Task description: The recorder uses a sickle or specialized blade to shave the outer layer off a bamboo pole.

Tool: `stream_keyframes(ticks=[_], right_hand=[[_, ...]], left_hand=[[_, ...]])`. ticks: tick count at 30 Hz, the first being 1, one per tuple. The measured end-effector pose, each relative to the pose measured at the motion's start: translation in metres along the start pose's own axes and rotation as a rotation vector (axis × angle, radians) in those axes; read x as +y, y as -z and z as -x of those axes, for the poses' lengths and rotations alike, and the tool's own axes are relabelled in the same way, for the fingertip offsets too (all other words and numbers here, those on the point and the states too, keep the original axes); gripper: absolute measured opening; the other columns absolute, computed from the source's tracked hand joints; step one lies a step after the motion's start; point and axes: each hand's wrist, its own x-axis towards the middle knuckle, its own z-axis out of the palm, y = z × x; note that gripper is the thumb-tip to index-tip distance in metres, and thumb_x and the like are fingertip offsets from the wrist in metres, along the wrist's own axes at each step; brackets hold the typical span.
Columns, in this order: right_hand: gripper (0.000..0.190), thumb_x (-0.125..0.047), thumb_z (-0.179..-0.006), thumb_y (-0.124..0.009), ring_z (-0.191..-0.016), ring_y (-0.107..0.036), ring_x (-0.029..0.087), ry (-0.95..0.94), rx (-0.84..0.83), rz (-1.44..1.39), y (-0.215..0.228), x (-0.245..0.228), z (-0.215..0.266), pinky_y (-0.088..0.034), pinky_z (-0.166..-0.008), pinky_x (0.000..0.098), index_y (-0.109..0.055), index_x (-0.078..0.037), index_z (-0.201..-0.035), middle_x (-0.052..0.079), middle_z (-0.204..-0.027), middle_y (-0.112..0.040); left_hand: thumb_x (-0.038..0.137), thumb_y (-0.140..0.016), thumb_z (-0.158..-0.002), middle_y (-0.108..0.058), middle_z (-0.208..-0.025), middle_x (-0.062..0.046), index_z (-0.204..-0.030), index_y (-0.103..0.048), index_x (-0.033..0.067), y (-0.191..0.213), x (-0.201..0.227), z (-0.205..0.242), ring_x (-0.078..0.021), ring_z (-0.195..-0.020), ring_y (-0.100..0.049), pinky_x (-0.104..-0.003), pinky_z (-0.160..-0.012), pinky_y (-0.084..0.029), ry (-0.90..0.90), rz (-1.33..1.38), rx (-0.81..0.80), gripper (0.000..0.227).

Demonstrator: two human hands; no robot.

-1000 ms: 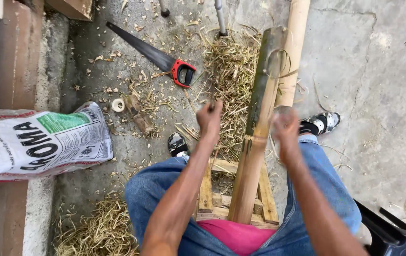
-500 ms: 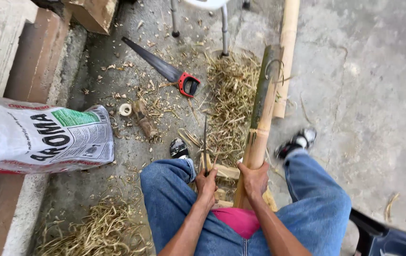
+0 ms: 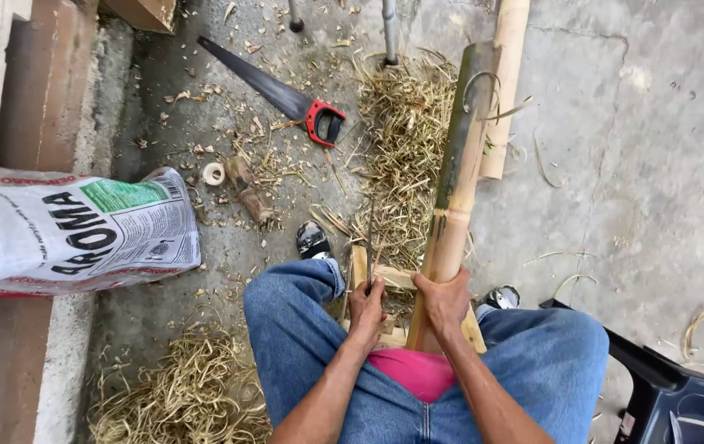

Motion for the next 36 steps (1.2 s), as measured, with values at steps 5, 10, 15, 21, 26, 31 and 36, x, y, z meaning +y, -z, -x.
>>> stream_keyframes(ticks=[5, 10, 15, 21, 26, 31, 36], right_hand=[[0.079, -0.032, -0.063, -0.090, -0.091, -0.067, 0.031, 0.054, -0.260, -0.350, 0.013, 0.022, -0.015, -0.057, -0.082, 0.0464, -0.052, -0.003, -0.126, 0.017, -0.102, -0.068], [0.064, -0.018, -0.069, -0.084, -0.083, -0.067, 0.018, 0.029, -0.575, -0.741, 0.015, 0.023, -0.019, -0.061, -0.070, 0.0359, -0.054, -0.007, -0.124, 0.007, -0.098, -0.066], [0.064, -0.020, -0.070, -0.084, -0.079, -0.066, 0.020, 0.064, -0.456, -0.665, 0.005, 0.039, -0.020, -0.059, -0.065, 0.0363, -0.053, -0.006, -0.124, 0.010, -0.096, -0.066], [0.063, -0.027, -0.071, -0.085, -0.076, -0.067, 0.020, 0.133, -0.435, -0.635, 0.003, 0.041, -0.023, -0.059, -0.063, 0.0357, -0.056, 0.001, -0.120, 0.013, -0.094, -0.067], [0.068, -0.034, -0.071, -0.083, -0.075, -0.067, 0.021, 0.132, -0.410, -0.618, 0.006, 0.027, -0.014, -0.060, -0.062, 0.0372, -0.052, 0.001, -0.121, 0.013, -0.095, -0.066], [0.071, -0.048, -0.077, -0.078, -0.081, -0.069, 0.020, 0.165, -0.355, -0.524, -0.007, 0.061, -0.040, -0.061, -0.068, 0.0372, -0.052, -0.002, -0.124, 0.011, -0.096, -0.067], [0.055, -0.053, -0.111, -0.046, -0.073, -0.053, 0.010, 0.018, -0.344, -1.220, -0.036, 0.135, -0.083, -0.047, -0.065, 0.0275, -0.058, -0.004, -0.133, 0.004, -0.096, -0.062]], left_hand=[[0.042, -0.067, -0.096, -0.051, -0.063, 0.003, -0.079, -0.062, 0.0055, 0.000, -0.033, -0.018, -0.0115, -0.058, -0.045, -0.031, -0.048, -0.037, -0.129, -0.088, -0.008, 0.040], [0.039, -0.068, -0.098, -0.053, -0.063, -0.002, -0.078, -0.063, 0.0002, 0.004, -0.017, -0.019, -0.0129, -0.061, -0.046, -0.034, -0.056, -0.039, -0.262, -0.250, 0.056, 0.044], [0.036, -0.068, -0.095, -0.059, -0.066, -0.003, -0.086, -0.069, 0.0031, 0.003, -0.007, -0.014, -0.0130, -0.063, -0.049, -0.034, -0.059, -0.042, -0.314, -0.188, 0.093, 0.034], [0.024, -0.072, -0.092, -0.063, -0.074, -0.008, -0.088, -0.068, -0.0017, 0.022, 0.021, 0.000, -0.0174, -0.069, -0.055, -0.036, -0.063, -0.046, -0.707, -0.247, 0.165, 0.026], [0.021, -0.070, -0.092, -0.066, -0.083, -0.007, -0.086, -0.068, 0.0043, 0.017, 0.114, 0.041, -0.0252, -0.086, -0.057, -0.045, -0.076, -0.045, -1.066, -0.615, 0.258, 0.017], [0.035, -0.070, -0.097, -0.060, -0.076, -0.008, -0.076, -0.066, 0.0074, -0.024, 0.150, 0.031, -0.0278, -0.083, -0.051, -0.054, -0.078, -0.041, -1.088, -1.016, 0.240, 0.035], [0.029, -0.071, -0.083, -0.059, -0.077, -0.003, -0.074, -0.066, 0.0147, -0.033, 0.149, 0.037, -0.0258, -0.086, -0.054, -0.069, -0.095, -0.032, -1.529, -1.186, 0.265, 0.018]])
